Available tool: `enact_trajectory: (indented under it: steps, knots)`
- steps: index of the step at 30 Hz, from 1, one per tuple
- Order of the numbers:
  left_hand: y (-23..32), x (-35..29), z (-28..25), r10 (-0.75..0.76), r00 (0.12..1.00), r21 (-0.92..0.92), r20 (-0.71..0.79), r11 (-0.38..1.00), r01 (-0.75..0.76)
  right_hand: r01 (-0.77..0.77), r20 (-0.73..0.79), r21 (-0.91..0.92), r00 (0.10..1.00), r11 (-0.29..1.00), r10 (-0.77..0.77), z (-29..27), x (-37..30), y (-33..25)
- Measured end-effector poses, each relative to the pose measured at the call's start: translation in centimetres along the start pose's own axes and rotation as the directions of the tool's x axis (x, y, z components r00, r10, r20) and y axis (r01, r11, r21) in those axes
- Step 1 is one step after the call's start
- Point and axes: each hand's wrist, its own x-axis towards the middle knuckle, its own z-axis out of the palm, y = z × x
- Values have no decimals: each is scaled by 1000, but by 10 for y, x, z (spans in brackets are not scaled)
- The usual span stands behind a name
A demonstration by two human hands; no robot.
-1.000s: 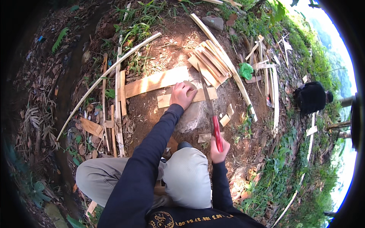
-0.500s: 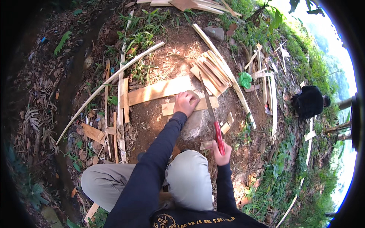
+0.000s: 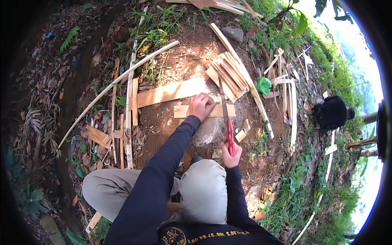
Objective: The person uses a hand saw to cut a piece of wood into smaller sections while sitting on the ground. After cutting, the person arranges the cut pieces into a small stack.
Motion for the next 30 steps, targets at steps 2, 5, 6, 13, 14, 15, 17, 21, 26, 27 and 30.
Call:
enact_trajectory:
  steps: [2,5,6,13,14,15,17,21,26,27,30]
  knots:
    - [4,-3,-1,-47,998,7,30,999,47,-56,-56,30,997,998,58,5,11,1]
    - [4,-1,-7,-114,990,22,82,993,112,-44,-22,-47,999,998,43,-10,-41,-9]
    - [6,3,-8,-87,994,39,63,996,85,43,-15,-143,999,989,-45,-17,-50,1]
    - [7,-10,-4,-89,992,44,92,995,86,-56,-42,-89,998,994,52,-17,-48,1]
    - [5,1,-5,-71,995,53,69,996,68,-5,-29,-82,1000,997,3,-25,-57,2]
    - [1,1,-6,-1,1000,69,19,998,0,-24,-30,-124,999,992,20,-27,-65,3]
    - [7,4,-3,-26,1000,72,-6,997,26,-29,-19,-107,999,994,28,-22,-39,1]
    - [10,-9,6,-35,999,68,-22,997,36,-4,-42,-140,999,990,-2,-15,-23,-2]
    - [9,1,2,-11,998,44,-56,999,13,5,-23,-157,1000,988,-8,-32,-56,3]
    - [9,5,3,-12,999,48,-46,999,14,22,21,-194,1000,981,-19,-25,-28,7]
    - [4,-4,3,-68,998,59,-1,996,68,-35,-18,-113,999,993,33,-4,-4,-29]
